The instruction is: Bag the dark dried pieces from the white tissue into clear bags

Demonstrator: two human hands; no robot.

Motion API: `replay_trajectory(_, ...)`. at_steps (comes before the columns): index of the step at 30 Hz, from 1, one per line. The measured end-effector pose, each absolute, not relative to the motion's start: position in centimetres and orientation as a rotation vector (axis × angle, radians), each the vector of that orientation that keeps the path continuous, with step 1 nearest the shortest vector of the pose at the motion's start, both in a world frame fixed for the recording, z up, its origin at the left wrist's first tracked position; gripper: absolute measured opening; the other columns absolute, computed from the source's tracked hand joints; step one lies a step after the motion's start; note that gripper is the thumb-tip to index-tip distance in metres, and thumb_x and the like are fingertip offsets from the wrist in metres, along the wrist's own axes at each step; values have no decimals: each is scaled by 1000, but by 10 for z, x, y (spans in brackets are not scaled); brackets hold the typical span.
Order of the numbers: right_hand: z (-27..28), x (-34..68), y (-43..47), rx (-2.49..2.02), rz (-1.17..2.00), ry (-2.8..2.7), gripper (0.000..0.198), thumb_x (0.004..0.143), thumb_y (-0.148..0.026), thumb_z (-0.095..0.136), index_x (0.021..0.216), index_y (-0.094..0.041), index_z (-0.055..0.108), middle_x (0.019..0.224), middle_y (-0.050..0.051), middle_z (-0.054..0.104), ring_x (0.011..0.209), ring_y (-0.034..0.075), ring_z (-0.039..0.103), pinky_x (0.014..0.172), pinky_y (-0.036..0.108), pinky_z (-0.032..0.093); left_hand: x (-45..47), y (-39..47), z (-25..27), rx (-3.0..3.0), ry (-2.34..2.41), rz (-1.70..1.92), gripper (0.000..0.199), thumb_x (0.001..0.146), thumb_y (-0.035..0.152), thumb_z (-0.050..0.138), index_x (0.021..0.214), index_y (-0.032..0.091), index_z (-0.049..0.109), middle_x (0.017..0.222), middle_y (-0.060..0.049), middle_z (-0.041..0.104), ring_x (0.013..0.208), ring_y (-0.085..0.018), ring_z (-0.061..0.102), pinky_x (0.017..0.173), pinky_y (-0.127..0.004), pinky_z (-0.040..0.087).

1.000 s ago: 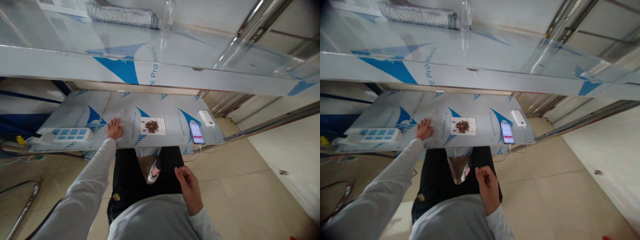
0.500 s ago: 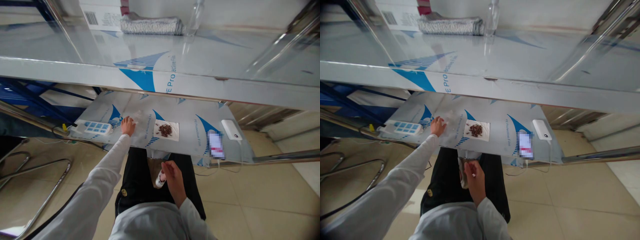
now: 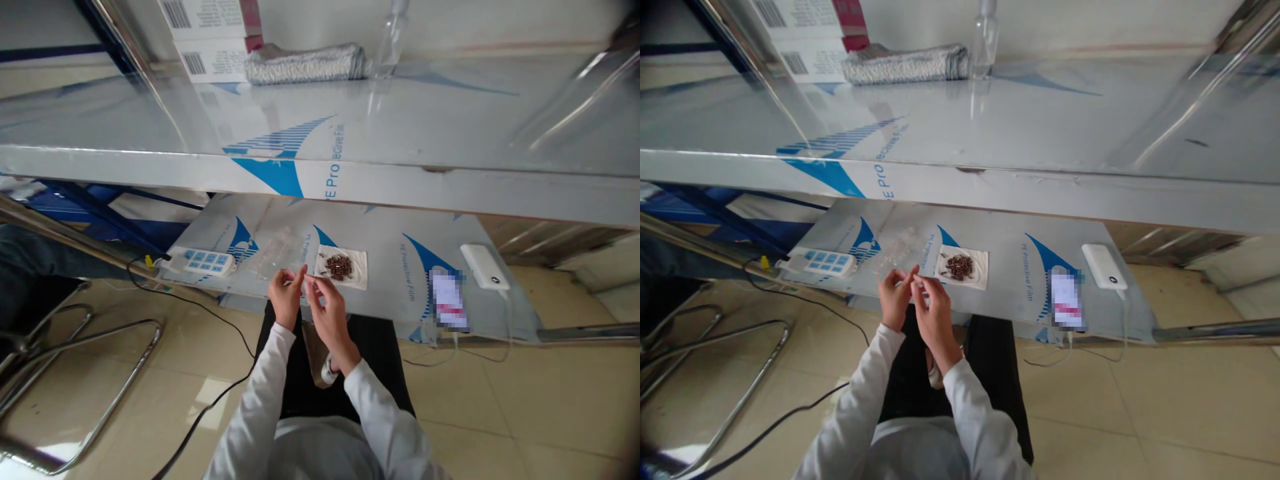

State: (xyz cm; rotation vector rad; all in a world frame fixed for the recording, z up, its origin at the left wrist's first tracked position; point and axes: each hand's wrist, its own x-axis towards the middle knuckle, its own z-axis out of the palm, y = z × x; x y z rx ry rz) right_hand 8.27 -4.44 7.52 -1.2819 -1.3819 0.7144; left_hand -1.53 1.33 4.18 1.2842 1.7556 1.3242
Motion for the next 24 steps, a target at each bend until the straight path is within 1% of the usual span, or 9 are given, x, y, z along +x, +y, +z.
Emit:
replay_trajectory(2, 78, 84, -46, -1247, 711, -1425, 23, 91, -27, 50, 105, -21, 66, 101, 8, 66, 93, 17, 62, 77, 26, 51, 3, -10, 43, 1160, 1557, 1376, 45, 78, 60, 52, 62, 19, 47, 54, 4, 48, 48, -8, 46, 50, -20, 38)
replay_trajectory(4, 74, 87, -56, -1259, 689, -1419, 19, 89, -25, 54, 102, -22, 68, 99, 7, 66, 93, 17, 62, 81, 27, 51, 14, -28, 45, 973, 1320, 1395, 42, 79, 57, 54, 64, 17, 49, 55, 4, 48, 50, -7, 46, 51, -19, 39)
replay_trajectory(7, 66, 95, -78, -1314, 650, -1357, 16, 87, -23, 58, 99, -22, 68, 98, 6, 67, 93, 18, 63, 84, 29, 51, 14, -51, 46, 721, 1058, 1355, 32, 76, 47, 64, 71, 16, 57, 64, 2, 56, 59, -8, 52, 58, -19, 44)
replay_trajectory(11, 62, 102, -104, -1375, 649, -1323, 17, 88, -21, 55, 99, -23, 68, 98, 6, 69, 92, 18, 65, 84, 31, 52, 0, -80, 42, 740, 1027, 1196, 26, 74, 39, 69, 86, 16, 68, 84, -4, 68, 79, -14, 62, 74, -24, 50)
replay_trajectory(13, 62, 103, -113, -1398, 651, -1322, 19, 89, -21, 52, 99, -23, 69, 96, 6, 70, 89, 18, 66, 83, 31, 53, -5, -91, 41, 794, 1071, 1144, 27, 72, 37, 71, 88, 15, 70, 86, -6, 70, 81, -16, 64, 77, -27, 51)
replay_trajectory(17, 60, 101, -124, -1411, 692, -1321, 19, 87, -21, 54, 99, -22, 69, 94, 7, 71, 86, 19, 67, 80, 30, 54, -8, -99, 45, 850, 1177, 1133, 26, 70, 38, 72, 82, 15, 70, 79, -6, 70, 73, -16, 64, 70, -27, 51)
replay_trajectory(20, 58, 102, -125, -1422, 816, -1250, 20, 86, -27, 56, 100, -21, 69, 91, 7, 72, 81, 19, 68, 74, 28, 55, -11, -96, 53, 946, 1208, 1114, 24, 71, 40, 70, 76, 17, 68, 71, -4, 68, 67, -16, 63, 65, -25, 50)
replay_trajectory(22, 56, 105, -124, -1423, 936, -1196, 22, 86, -33, 56, 96, -20, 70, 85, 7, 73, 74, 19, 69, 67, 27, 55, -15, -94, 60, 1064, 1237, 1058, 22, 73, 41, 67, 73, 19, 67, 68, -4, 68, 64, -16, 62, 62, -25, 49)
replay_trajectory(24, 56, 108, -122, -1471, 969, -1157, 23, 86, -36, 56, 86, -19, 71, 76, 6, 73, 67, 20, 69, 62, 26, 54, -21, -94, 67, 1257, 1355, 988, 17, 72, 38, 67, 70, 22, 66, 65, -3, 67, 59, -16, 61, 58, -25, 46)
